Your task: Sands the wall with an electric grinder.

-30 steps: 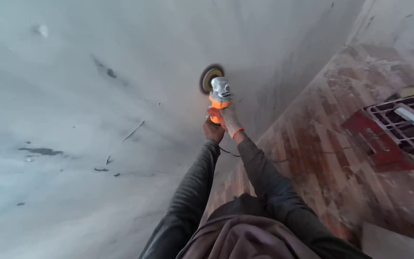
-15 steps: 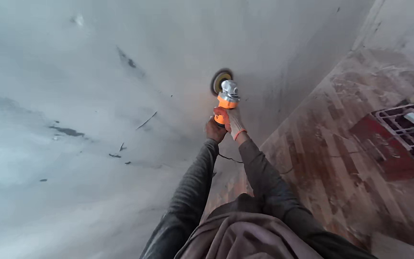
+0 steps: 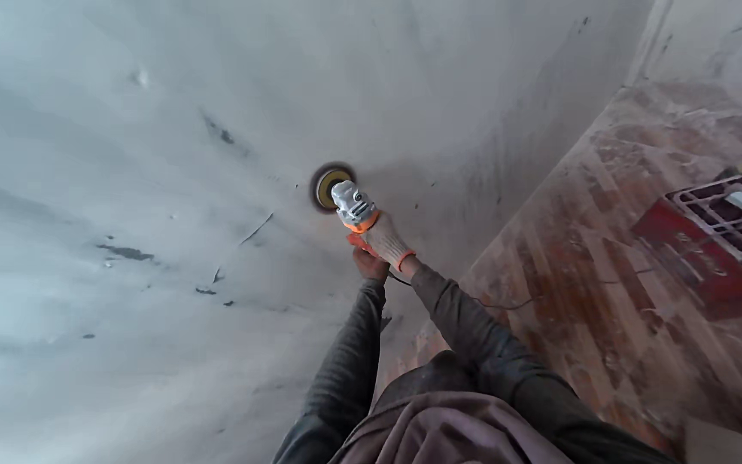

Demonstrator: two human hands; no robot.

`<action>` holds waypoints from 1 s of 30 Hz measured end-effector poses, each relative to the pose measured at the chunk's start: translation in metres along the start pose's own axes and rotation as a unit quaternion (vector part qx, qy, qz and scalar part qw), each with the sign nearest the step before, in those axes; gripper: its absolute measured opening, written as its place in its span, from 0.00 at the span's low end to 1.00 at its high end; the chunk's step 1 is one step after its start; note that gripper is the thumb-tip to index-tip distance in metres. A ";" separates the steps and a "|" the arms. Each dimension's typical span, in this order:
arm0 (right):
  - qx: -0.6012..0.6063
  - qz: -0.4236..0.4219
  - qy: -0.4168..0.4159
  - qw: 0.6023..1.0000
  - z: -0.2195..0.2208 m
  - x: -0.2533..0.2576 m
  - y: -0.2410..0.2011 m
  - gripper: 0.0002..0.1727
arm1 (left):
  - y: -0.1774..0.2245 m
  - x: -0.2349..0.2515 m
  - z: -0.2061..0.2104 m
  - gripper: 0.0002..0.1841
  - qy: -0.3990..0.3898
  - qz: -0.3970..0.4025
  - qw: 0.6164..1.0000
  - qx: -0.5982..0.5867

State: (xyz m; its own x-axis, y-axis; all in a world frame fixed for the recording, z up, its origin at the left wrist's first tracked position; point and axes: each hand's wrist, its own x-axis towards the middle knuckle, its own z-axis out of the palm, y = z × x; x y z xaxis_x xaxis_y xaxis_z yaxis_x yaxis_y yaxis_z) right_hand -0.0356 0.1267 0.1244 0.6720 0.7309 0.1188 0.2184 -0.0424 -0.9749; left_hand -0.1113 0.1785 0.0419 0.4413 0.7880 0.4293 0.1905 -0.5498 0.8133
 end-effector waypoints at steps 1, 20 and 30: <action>0.005 0.006 0.003 1.000 -0.006 0.002 0.001 0.26 | 0.000 0.004 0.006 0.27 -0.010 -0.008 1.000 -0.007; 0.178 0.003 0.151 0.972 -0.126 0.082 -0.004 0.21 | 0.115 0.108 0.085 0.28 -0.197 -0.020 0.965 0.173; 0.009 -0.011 0.079 0.997 -0.075 0.028 -0.036 0.29 | 0.098 0.086 0.032 0.21 -0.086 -0.016 0.996 0.008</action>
State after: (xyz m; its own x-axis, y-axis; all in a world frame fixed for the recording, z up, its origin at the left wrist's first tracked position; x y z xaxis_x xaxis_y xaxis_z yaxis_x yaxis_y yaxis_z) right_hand 0.0283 0.0978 0.1772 0.7707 0.6149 0.1671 0.2221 -0.0135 -0.9749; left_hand -0.0262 0.1835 0.1459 0.5789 0.7464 0.3285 0.2199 -0.5308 0.8185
